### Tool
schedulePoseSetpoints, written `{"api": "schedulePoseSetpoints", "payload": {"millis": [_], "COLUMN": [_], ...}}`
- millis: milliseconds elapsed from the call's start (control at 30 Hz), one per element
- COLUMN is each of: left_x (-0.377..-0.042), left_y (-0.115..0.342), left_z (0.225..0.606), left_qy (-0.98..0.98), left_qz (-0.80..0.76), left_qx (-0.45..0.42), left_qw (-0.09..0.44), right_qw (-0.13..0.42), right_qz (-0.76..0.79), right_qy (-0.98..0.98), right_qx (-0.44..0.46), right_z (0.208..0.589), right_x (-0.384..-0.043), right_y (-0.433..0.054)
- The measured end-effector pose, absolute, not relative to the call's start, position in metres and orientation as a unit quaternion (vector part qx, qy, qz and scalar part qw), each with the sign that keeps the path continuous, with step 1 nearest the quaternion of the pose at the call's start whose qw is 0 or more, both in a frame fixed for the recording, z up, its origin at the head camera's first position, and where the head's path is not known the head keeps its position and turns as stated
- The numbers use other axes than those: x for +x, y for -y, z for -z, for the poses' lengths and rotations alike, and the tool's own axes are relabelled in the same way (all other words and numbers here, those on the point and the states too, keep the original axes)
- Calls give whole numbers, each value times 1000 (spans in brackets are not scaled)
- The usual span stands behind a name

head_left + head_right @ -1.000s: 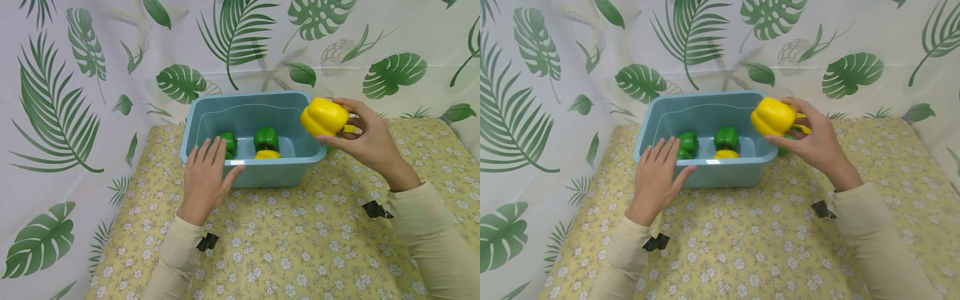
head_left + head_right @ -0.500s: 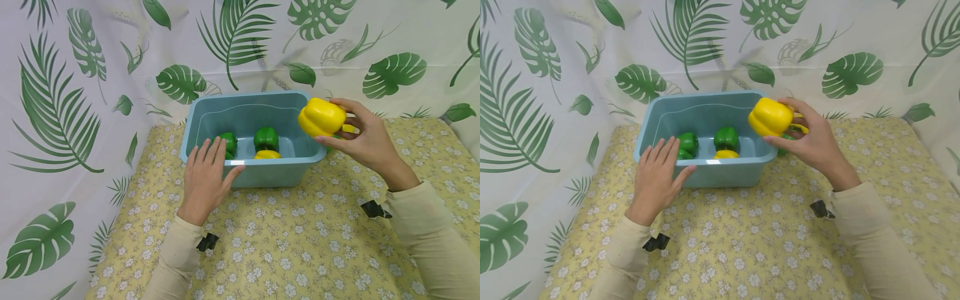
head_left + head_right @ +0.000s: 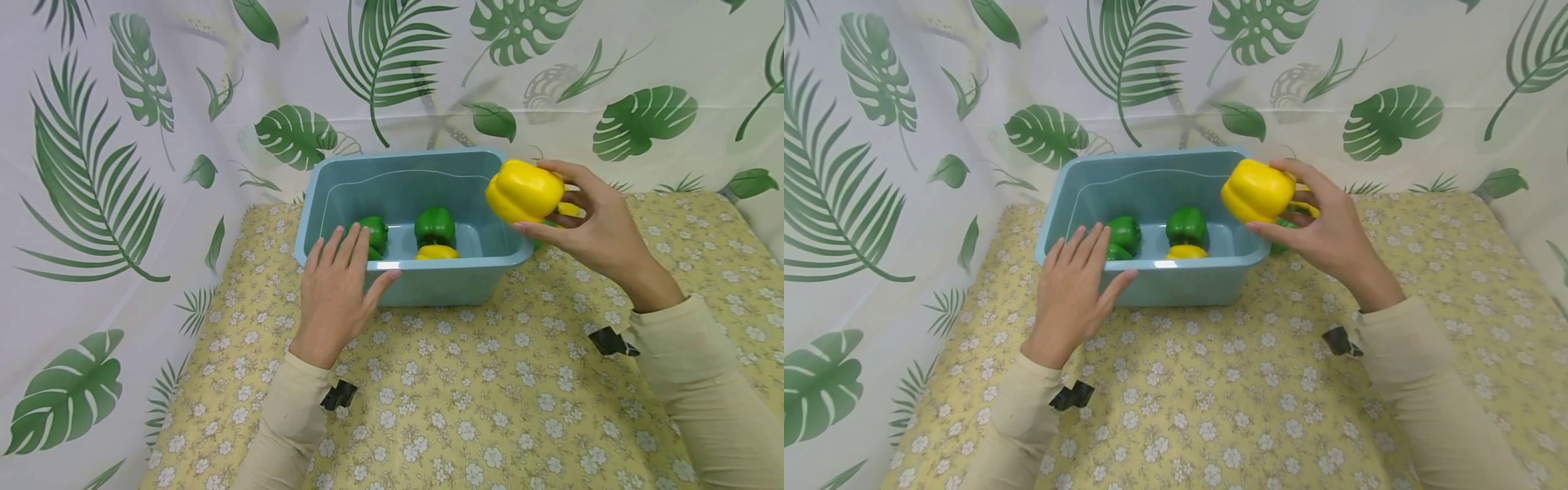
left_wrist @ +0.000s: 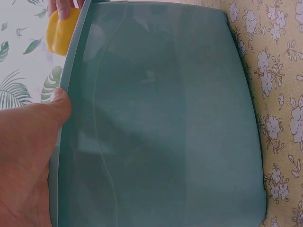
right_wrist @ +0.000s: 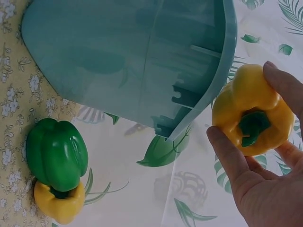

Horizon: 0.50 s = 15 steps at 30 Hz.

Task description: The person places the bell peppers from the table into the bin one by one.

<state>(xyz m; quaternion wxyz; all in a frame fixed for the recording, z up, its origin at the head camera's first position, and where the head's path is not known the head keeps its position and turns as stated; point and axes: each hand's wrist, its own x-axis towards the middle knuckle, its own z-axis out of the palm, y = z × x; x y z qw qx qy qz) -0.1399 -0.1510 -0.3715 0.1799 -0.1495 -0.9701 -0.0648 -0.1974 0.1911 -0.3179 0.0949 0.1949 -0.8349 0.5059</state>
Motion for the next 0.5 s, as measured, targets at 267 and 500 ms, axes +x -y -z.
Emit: {"api": "schedulePoseSetpoints", "payload": {"millis": [267,500], "left_x": [-140,-140], "left_y": [151,151], "left_z": [372,372], "left_qy": [967,966], "left_qz": [68,69], "left_qx": [-155,-157], "left_qw": [192,194], "right_qw": [92,92], "right_qz": [-508,-509], "right_qy": [835,832], "right_qx": [191,200], "right_z": [316,316], "right_x": [-196,-197], "right_y": [-190,-190]}}
